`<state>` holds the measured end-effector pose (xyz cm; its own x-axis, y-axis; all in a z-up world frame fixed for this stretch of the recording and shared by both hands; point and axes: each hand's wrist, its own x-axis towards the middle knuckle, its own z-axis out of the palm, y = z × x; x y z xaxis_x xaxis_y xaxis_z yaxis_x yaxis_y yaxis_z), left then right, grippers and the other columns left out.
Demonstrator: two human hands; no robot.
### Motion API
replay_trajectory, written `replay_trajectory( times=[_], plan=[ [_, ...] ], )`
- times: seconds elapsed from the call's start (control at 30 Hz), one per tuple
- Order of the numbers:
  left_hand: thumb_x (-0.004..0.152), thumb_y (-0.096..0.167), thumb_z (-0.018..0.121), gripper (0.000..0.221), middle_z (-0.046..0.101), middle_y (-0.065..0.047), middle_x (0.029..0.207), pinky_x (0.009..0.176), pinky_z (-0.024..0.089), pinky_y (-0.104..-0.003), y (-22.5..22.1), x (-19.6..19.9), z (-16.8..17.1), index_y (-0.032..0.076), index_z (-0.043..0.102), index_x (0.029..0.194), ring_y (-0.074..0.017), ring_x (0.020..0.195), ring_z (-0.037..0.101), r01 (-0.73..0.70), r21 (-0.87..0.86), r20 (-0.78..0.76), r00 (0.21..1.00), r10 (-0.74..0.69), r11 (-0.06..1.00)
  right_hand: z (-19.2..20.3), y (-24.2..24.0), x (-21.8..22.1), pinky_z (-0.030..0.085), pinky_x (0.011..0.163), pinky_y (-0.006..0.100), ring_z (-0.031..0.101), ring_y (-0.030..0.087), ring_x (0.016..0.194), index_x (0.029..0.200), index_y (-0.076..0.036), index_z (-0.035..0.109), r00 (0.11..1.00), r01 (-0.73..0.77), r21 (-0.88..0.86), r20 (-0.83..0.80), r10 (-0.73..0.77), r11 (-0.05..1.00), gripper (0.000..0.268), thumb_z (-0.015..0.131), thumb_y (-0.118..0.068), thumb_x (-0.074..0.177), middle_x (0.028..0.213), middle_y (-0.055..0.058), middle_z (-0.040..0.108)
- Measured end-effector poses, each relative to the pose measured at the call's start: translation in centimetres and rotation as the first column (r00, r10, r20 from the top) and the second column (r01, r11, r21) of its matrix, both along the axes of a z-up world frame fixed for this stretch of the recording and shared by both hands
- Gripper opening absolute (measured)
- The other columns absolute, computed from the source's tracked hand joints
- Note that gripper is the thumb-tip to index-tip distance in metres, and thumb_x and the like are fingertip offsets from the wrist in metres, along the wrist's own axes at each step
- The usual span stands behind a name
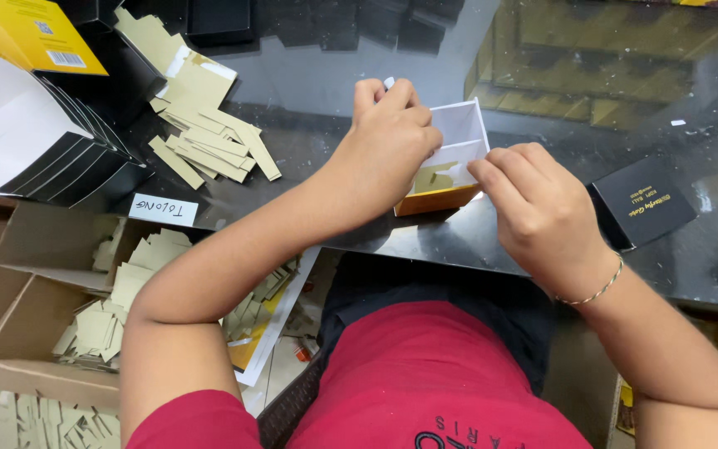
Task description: The person folds a flat white cardboard piece into a box shape, inserts it into a yellow sleeve, and then places a black booklet inside. The person then closes the box and sets it aside.
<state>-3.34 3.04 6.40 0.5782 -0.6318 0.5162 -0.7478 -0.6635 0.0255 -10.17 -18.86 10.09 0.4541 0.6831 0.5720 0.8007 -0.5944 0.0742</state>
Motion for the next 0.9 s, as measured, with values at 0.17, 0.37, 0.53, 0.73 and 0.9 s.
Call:
replay_trajectory(
  times=[0.17,0.37,0.53,0.73,0.9],
  plan=[
    [0.068,0.003,0.07,0.014,0.06,0.002,0.071,0.077,0.029,-0.049,-0.4,0.2,-0.6,0.014,0.062,0.067,-0.0276,0.092,0.05,-0.014,-0.01,0.059,0.998,0.014,1.0,-0.4,-0.1,0.6,0.05,0.076,0.044,0.053,0.034,0.08,0.109,0.009,0.065,1.0,-0.017,-0.104,0.001,0.017,0.994,0.026,0.045,0.018,0.095,0.099,0.019,0.062],
    [0.061,-0.002,0.07,0.02,0.059,0.003,0.072,0.077,0.029,-0.048,-0.7,0.1,-0.9,0.015,0.06,0.064,-0.0272,0.093,0.048,-0.039,-0.001,0.077,0.996,0.039,0.999,0.1,0.7,0.9,0.048,0.072,0.042,0.051,0.032,0.077,0.102,0.005,0.063,1.0,-0.01,-0.144,0.027,0.014,0.989,0.023,0.045,0.017,0.095,0.094,0.016,0.06],
    [0.069,0.077,0.079,0.069,0.068,-0.009,0.09,0.088,0.035,-0.048,-1.5,-2.3,-0.4,0.012,0.07,0.087,-0.0307,0.105,0.051,-0.197,0.221,0.069,0.98,0.186,0.955,0.9,-1.6,0.4,0.05,0.08,0.044,0.057,0.036,0.086,0.112,0.004,0.064,0.995,0.019,-0.06,-0.093,-0.025,0.998,0.024,0.051,0.016,0.096,0.105,0.018,0.065],
    [0.056,0.028,0.09,0.048,0.066,-0.011,0.07,0.096,0.036,-0.047,-2.8,-2.1,-3.9,0.009,0.059,0.087,-0.031,0.095,0.056,-0.221,0.221,-0.01,0.973,0.229,0.95,-0.8,-7.1,-0.7,0.047,0.09,0.038,0.063,0.03,0.103,0.127,0.01,0.066,0.888,0.379,0.362,-0.402,-0.224,0.852,0.02,0.077,0.005,0.111,0.122,0.023,0.069],
    [0.059,0.001,0.069,0.014,0.059,-0.013,0.053,0.079,0.041,-0.042,-2.6,-1.3,-5.3,0.01,0.058,0.06,-0.0312,0.06,0.05,0.003,0.04,0.035,0.999,-0.005,0.999,-7.2,-11.2,3.6,0.067,0.083,0.03,0.074,0.028,0.09,0.12,-0.007,0.052,0.58,0.659,0.711,-0.688,0.436,0.245,0.024,0.068,-0.013,0.103,0.117,0.026,0.069]
  ],
)
